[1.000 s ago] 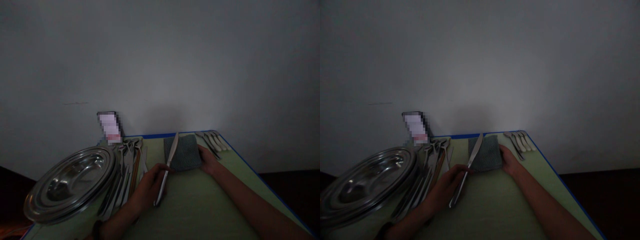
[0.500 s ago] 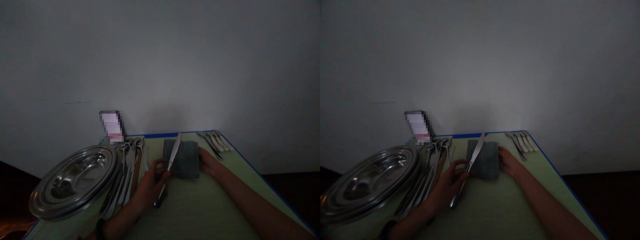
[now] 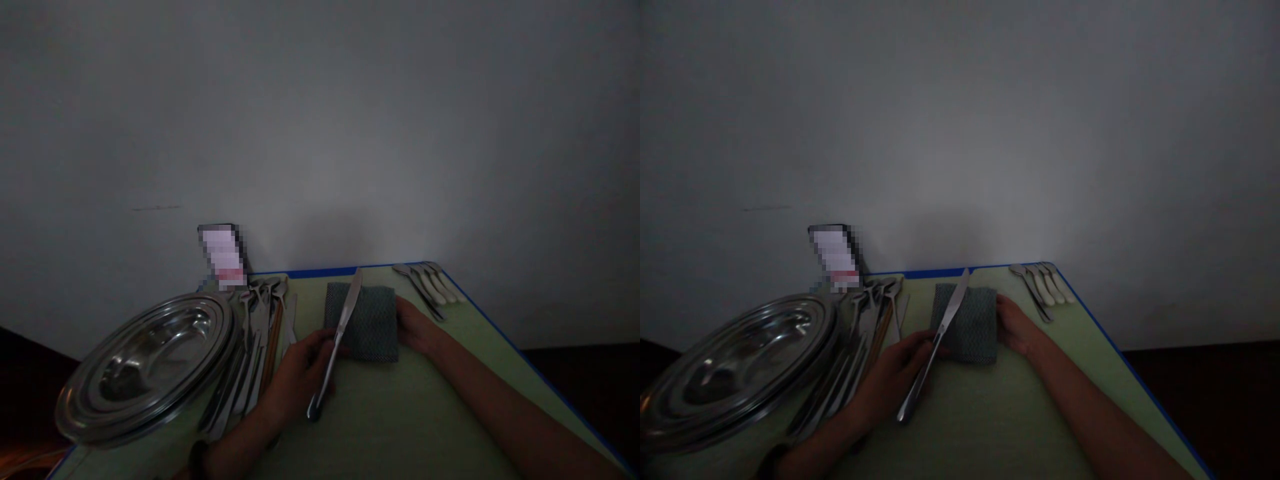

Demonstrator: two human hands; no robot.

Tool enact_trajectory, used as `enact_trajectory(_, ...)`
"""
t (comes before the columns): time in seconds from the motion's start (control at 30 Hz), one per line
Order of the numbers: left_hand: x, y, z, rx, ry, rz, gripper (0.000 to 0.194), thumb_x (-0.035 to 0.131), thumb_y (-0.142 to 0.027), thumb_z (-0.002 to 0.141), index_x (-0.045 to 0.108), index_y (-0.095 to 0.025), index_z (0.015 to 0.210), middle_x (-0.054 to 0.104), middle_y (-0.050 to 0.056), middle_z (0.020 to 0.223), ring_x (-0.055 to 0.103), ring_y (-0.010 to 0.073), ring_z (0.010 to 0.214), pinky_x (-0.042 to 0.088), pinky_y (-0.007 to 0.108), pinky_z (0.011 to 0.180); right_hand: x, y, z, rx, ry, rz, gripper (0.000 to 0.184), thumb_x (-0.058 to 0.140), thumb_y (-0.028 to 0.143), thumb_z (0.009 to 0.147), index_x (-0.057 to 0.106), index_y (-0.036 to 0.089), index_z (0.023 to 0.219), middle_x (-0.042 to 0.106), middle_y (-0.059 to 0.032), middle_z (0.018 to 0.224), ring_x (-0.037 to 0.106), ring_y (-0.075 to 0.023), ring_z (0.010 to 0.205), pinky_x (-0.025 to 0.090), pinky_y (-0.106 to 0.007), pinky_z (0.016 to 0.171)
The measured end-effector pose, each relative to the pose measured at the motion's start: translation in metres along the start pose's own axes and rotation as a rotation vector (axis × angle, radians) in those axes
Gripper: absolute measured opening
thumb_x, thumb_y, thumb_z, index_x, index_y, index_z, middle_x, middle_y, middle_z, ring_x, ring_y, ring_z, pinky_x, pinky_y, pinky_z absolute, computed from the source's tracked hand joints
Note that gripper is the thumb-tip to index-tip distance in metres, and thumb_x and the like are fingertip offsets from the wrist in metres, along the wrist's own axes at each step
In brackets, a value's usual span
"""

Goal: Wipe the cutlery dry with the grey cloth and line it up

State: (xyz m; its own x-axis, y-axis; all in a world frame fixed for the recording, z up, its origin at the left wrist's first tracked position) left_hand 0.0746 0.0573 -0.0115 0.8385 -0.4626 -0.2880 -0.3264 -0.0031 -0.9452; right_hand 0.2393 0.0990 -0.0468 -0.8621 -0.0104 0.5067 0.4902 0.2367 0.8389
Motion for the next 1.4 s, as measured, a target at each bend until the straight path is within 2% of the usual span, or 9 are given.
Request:
enact_trajectory(0.23, 0.000, 0.001, 0.001, 0.022, 0.011, -0.071, 0.035, 0.050, -0.038, 0.081, 0.053, -0.017, 0.110, 0.069, 0.006, 0.091, 0.060, 0.0114, 0.052, 0.048, 0.023, 0.050, 0.007, 0.000, -0.003, 0.032, 0.044, 0.029, 0.017, 0.064, 0.029, 0.065, 0.067, 0.018, 0.078, 0.072, -0.0048, 0.082, 0.064, -0.0193, 0.076, 0.043, -0.035, 0.082)
enact_trajectory(0.47, 0.001, -0.001, 0.001, 0.024, 0.025, -0.141, 0.038, 0.057, -0.037, 0.076, 0.054, -0.016, 0.108, 0.069, 0.006, 0.090, 0.062, 0.0131, 0.056, 0.051, 0.026, 0.054, 0.010, 0.002, -0.002, 0.011, 0.078, 0.042, 0.016, 0.063, 0.025, 0.064, 0.066, 0.019, 0.080, 0.070, -0.0013, 0.074, 0.062, -0.0178, 0.074, 0.042, -0.032, 0.081)
enact_trajectory(0.7, -0.001, -0.003, 0.002, 0.061, 0.006, -0.079, 0.036, 0.059, -0.033, 0.075, 0.055, -0.017, 0.108, 0.070, 0.004, 0.086, 0.063, 0.0137, 0.059, 0.050, 0.026, 0.057, 0.012, 0.001, -0.003, 0.028, 0.094, 0.039, 0.011, 0.063, 0.025, 0.063, 0.066, 0.020, 0.073, 0.068, -0.0014, 0.064, 0.061, -0.0179, 0.064, 0.042, -0.033, 0.074)
enact_trajectory(0.97, -0.003, -0.003, 0.002, 0.048, -0.021, -0.058, 0.035, 0.060, -0.034, 0.075, 0.056, -0.016, 0.105, 0.068, 0.004, 0.088, 0.064, 0.0147, 0.063, 0.050, 0.025, 0.055, 0.012, 0.002, -0.003, 0.013, 0.096, 0.054, 0.013, 0.063, 0.028, 0.066, 0.065, 0.021, 0.077, 0.070, -0.0002, 0.073, 0.060, -0.0169, 0.068, 0.041, -0.032, 0.078)
enact_trajectory(1.2, -0.004, -0.003, 0.001, 0.042, -0.027, -0.053, 0.034, 0.061, -0.033, 0.073, 0.057, -0.017, 0.103, 0.068, 0.003, 0.085, 0.063, 0.0147, 0.065, 0.051, 0.024, 0.056, 0.016, 0.004, -0.005, 0.001, 0.116, 0.048, 0.014, 0.063, 0.027, 0.067, 0.066, 0.021, 0.079, 0.069, -0.0010, 0.071, 0.060, -0.0179, 0.069, 0.041, -0.032, 0.077)
enact_trajectory(1.4, -0.002, -0.002, 0.001, 0.040, -0.019, -0.058, 0.034, 0.061, -0.035, 0.074, 0.057, -0.017, 0.103, 0.068, 0.002, 0.083, 0.060, 0.0115, 0.054, 0.050, 0.024, 0.051, 0.013, 0.004, -0.003, -0.006, 0.108, 0.042, 0.013, 0.063, 0.026, 0.067, 0.065, 0.021, 0.078, 0.069, 0.0002, 0.072, 0.060, -0.0167, 0.070, 0.041, -0.031, 0.077)
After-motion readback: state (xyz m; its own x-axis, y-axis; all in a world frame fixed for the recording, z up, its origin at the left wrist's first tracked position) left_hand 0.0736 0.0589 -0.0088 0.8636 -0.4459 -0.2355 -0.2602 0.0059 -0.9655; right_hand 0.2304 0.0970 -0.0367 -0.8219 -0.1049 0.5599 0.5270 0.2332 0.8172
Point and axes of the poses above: each hand's wrist, its own z-axis towards the middle knuckle, its own x-axis out of the palm, y = z × x, the point moved 9 cm from there along z, towards the middle knuckle
